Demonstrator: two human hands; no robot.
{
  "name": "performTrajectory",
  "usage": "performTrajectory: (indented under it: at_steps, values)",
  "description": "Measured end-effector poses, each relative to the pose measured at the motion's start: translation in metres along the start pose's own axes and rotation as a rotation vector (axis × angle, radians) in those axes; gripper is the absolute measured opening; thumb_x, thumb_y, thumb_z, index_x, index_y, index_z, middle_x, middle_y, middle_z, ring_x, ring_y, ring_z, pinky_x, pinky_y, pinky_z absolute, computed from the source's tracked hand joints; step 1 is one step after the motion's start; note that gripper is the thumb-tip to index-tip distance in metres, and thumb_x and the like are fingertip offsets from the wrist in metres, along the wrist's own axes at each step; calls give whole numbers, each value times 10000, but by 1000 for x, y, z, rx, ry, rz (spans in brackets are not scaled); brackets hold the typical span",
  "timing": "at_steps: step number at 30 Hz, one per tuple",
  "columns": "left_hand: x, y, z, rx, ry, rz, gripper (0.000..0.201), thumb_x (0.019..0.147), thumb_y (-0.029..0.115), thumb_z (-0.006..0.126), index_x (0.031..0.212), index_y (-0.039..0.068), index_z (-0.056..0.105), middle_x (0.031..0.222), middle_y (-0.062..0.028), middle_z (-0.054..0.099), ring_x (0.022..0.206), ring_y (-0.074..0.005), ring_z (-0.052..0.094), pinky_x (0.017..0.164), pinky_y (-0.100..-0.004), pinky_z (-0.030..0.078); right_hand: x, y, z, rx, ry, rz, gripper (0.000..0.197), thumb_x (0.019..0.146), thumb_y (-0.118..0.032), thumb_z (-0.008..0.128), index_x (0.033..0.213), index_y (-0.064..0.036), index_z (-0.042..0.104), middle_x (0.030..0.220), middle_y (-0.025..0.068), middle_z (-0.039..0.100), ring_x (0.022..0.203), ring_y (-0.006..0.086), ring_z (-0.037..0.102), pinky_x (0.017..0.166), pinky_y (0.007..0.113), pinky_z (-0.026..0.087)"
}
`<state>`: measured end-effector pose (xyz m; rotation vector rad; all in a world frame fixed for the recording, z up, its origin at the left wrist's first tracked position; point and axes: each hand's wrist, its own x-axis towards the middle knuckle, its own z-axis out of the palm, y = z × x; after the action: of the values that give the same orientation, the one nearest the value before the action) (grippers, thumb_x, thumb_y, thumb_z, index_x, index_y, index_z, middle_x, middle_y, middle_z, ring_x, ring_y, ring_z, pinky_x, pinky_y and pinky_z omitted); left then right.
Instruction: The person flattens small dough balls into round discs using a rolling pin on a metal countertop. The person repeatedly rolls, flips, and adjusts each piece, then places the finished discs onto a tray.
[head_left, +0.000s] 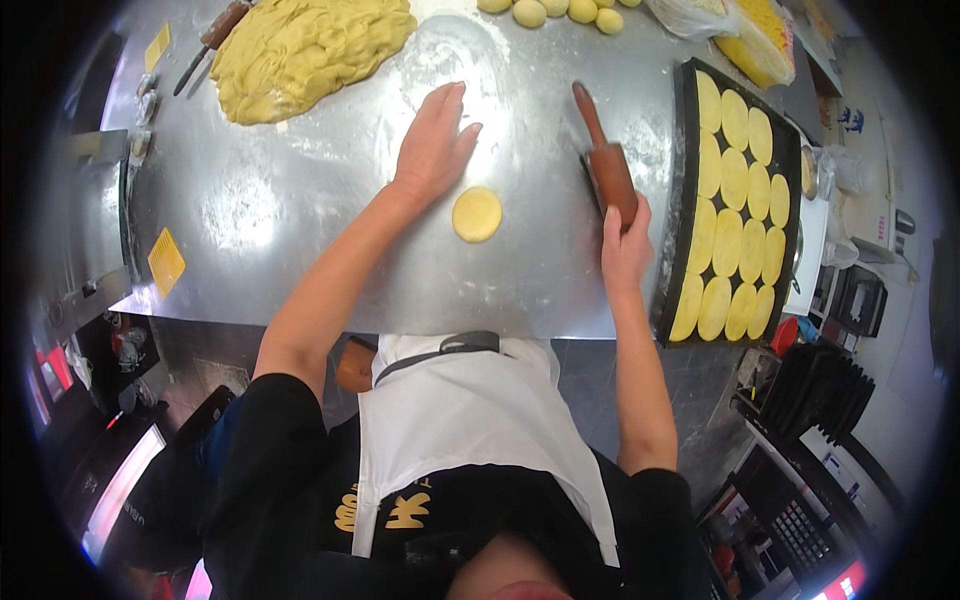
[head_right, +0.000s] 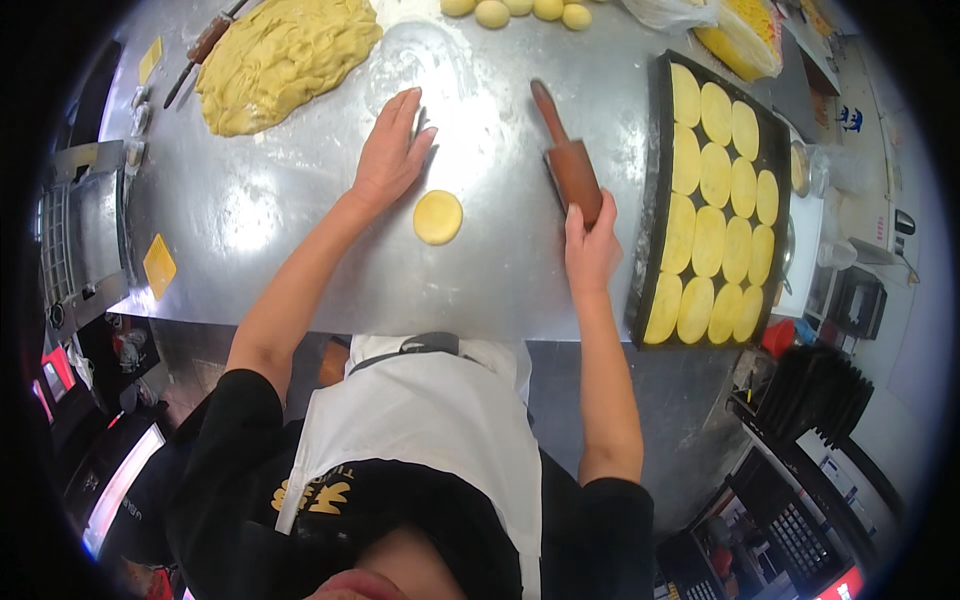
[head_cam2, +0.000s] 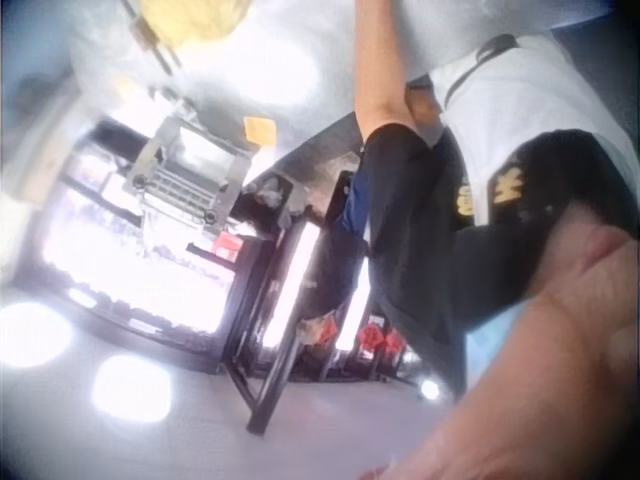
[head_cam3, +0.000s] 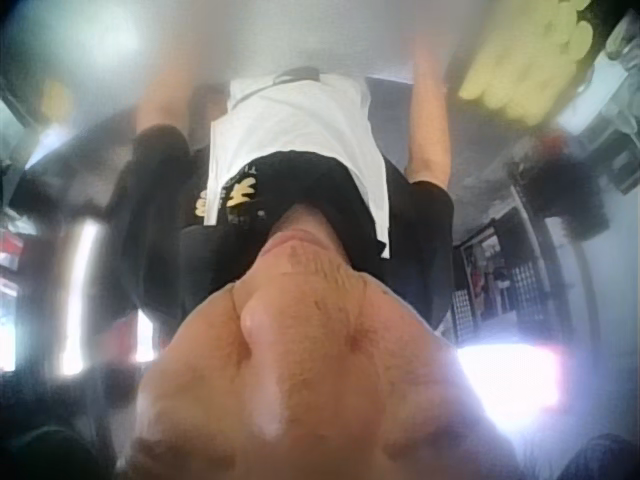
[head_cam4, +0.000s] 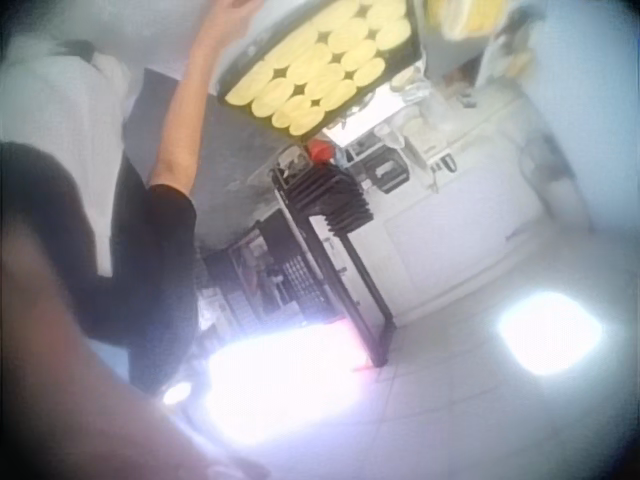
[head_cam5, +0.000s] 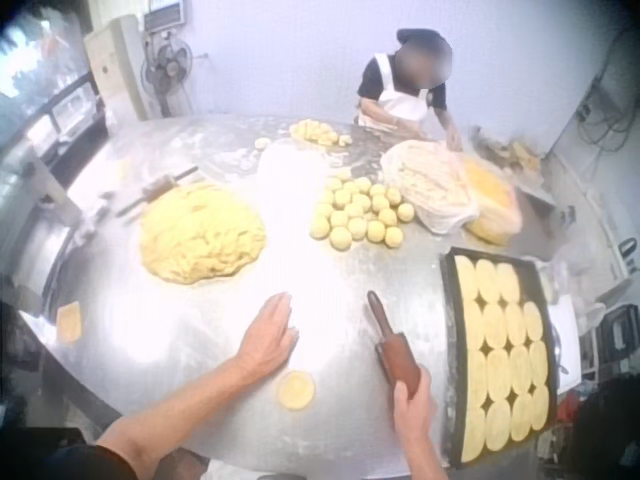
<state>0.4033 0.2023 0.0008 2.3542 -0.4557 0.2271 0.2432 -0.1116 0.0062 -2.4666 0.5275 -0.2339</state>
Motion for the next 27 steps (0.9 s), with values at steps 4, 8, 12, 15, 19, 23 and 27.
performTrajectory:
  at_steps: [4, 8, 12, 15, 19, 23, 27]
  values:
    - [63, -20, 22, 271, 30, 150, 801, 1068, 402, 623, 1615, -102, 329, 1705, -288, 322, 1567, -443, 335, 1287, -486, 312, -25, 18, -8, -56, 29, -7, 679, 970, -410, 740, 1522, -93, 504, 966, 175, 760, 815, 360, 749, 732, 475, 572]
    - [145, -66, 46, 364, 117, 144, 887, 1070, 556, 562, 1646, -70, 313, 1718, -272, 326, 1598, -447, 289, 1319, -535, 223, -24, 17, -1, -155, 103, -96, 766, 886, -419, 820, 1506, -95, 508, 899, 145, 750, 769, 357, 730, 688, 484, 561]
    - [187, -93, 56, 492, -17, -16, 1054, 1016, 684, 562, 1625, -134, 296, 1688, -340, 331, 1571, -474, 316, 1302, -566, 232, -22, 25, 1, -212, 141, -155, 794, 864, -448, 835, 1500, -102, 509, 927, 146, 756, 780, 369, 731, 671, 488, 557]
    - [191, -77, 51, 436, -102, -56, 990, 1043, 648, 540, 1610, -134, 326, 1691, -336, 329, 1564, -472, 321, 1296, -568, 237, -22, 26, 3, -237, 181, -171, 794, 870, -467, 823, 1499, -106, 501, 959, 150, 762, 793, 379, 735, 673, 490, 558]
    - [129, -74, 55, 491, -94, 66, 918, 1055, 618, 543, 1637, -61, 339, 1718, -290, 317, 1589, -472, 281, 1307, -571, 206, -18, 25, 2, -205, 130, -127, 780, 878, -489, 810, 1486, -108, 504, 974, 148, 763, 793, 377, 735, 675, 485, 562]
    - [28, -21, 8, 395, -185, 187, 672, 1069, 425, 605, 1628, 88, 447, 1683, -260, 382, 1558, -482, 325, 1274, -623, 225, -20, 24, 3, -212, 142, -129, 776, 882, -500, 803, 1480, -109, 500, 942, 131, 757, 776, 366, 729, 669, 477, 561]
    - [4, 12, -36, 200, -74, 100, 599, 1051, 227, 640, 1611, 94, 477, 1653, -253, 432, 1524, -488, 386, 1268, -567, 293, -21, 23, 0, -237, 110, -89, 774, 889, -519, 790, 1482, -118, 494, 887, 107, 750, 766, 344, 730, 668, 467, 558]
